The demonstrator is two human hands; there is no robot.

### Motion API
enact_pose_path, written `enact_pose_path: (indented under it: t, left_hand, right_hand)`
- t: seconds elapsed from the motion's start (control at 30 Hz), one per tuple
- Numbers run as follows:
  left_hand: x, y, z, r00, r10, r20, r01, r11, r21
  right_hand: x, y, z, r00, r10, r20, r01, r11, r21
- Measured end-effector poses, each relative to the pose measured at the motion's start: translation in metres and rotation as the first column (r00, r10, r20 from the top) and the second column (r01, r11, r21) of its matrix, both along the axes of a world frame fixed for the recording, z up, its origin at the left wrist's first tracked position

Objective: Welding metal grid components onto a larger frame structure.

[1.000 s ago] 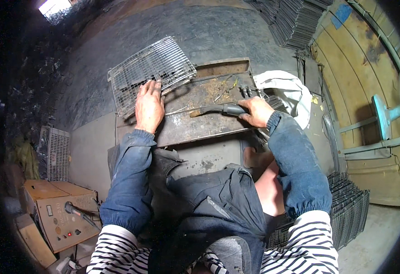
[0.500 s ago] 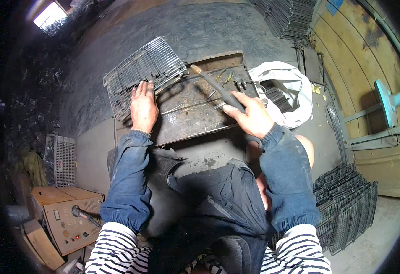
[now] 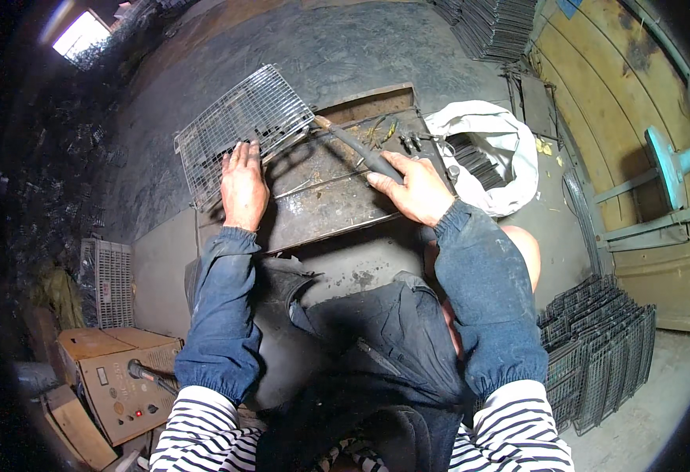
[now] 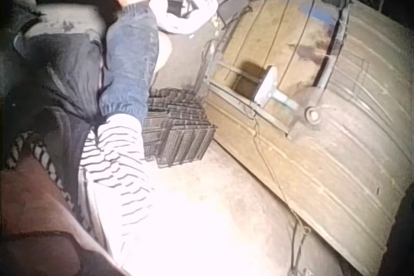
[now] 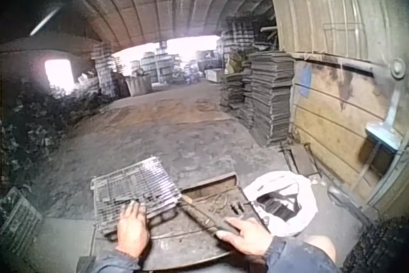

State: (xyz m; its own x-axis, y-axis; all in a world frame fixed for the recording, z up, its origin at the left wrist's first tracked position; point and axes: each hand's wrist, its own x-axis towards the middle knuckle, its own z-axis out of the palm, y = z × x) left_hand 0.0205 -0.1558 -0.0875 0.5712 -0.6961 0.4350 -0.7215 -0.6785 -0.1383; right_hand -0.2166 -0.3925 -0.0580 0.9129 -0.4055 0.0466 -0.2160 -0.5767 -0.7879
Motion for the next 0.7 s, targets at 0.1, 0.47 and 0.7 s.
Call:
enact_pose_path:
  t: [0.1, 0.47, 0.7]
  left_hand:
    - [0.001, 0.001, -0.001, 1.000, -0.001, 0.002, 0.001, 1.000, -0.006]
    - [0.007, 0.002, -0.004, 0.999, -0.034, -0.019, 0.032, 0.997, -0.063]
    - [0.002, 0.001, -0.003, 0.997, -0.044, -0.061, 0.037, 0.994, -0.107]
  right_hand:
    - [0.001, 0.001, 0.004, 0.999, 0.004, -0.040, -0.003, 1.000, 0.025]
    - [0.005, 0.002, -0.003, 0.999, 0.010, 0.031, -0.009, 1.000, -0.024]
    - [0.005, -0.001, -0.012, 0.995, 0.026, 0.093, -0.026, 1.000, 0.002]
